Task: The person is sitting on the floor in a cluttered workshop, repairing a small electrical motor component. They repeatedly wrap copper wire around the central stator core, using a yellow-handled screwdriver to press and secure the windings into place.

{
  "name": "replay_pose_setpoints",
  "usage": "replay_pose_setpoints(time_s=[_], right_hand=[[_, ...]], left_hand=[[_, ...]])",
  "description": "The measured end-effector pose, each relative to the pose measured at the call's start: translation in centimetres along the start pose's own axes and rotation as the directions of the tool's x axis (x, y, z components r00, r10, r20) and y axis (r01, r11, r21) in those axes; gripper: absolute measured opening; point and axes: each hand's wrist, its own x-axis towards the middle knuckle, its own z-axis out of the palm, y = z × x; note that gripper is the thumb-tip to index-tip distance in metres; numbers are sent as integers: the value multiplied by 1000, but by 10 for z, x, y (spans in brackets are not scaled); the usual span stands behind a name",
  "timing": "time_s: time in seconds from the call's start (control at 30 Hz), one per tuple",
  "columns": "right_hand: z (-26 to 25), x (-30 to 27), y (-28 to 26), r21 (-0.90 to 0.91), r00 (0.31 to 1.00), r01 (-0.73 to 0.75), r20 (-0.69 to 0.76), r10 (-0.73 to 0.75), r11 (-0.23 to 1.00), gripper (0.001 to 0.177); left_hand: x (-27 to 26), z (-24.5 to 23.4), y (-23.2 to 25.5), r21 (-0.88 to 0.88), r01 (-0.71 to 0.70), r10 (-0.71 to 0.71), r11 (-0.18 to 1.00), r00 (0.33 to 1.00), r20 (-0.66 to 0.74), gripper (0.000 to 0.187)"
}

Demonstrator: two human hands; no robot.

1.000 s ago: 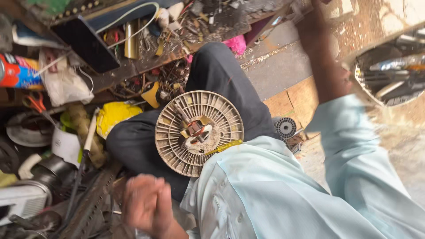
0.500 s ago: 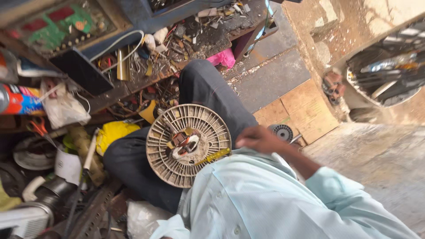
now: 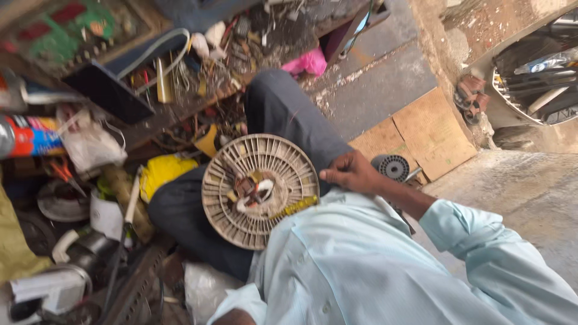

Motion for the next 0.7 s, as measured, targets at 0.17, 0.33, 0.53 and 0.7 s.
replay_pose_setpoints(time_s=[0.17,0.33,0.53,0.7], right_hand=[[1,-2,3,93,997,-81,9,80,992,39],[-2,1,1,77,996,-82,-9,83,994,34],[-4,1,13,131,996,-86,5,87,988,41],[1,1,2,91,995,-104,9,103,990,35]], left_hand=[[-3,1,1,-10,47,-46,999,999,22,32],[6,-4,3,-2,23,-23,1000,999,35,35],[4,-5,2,-9,46,-46,999,998,47,38],[10,-5,2,-6,50,-49,999,997,65,40]])
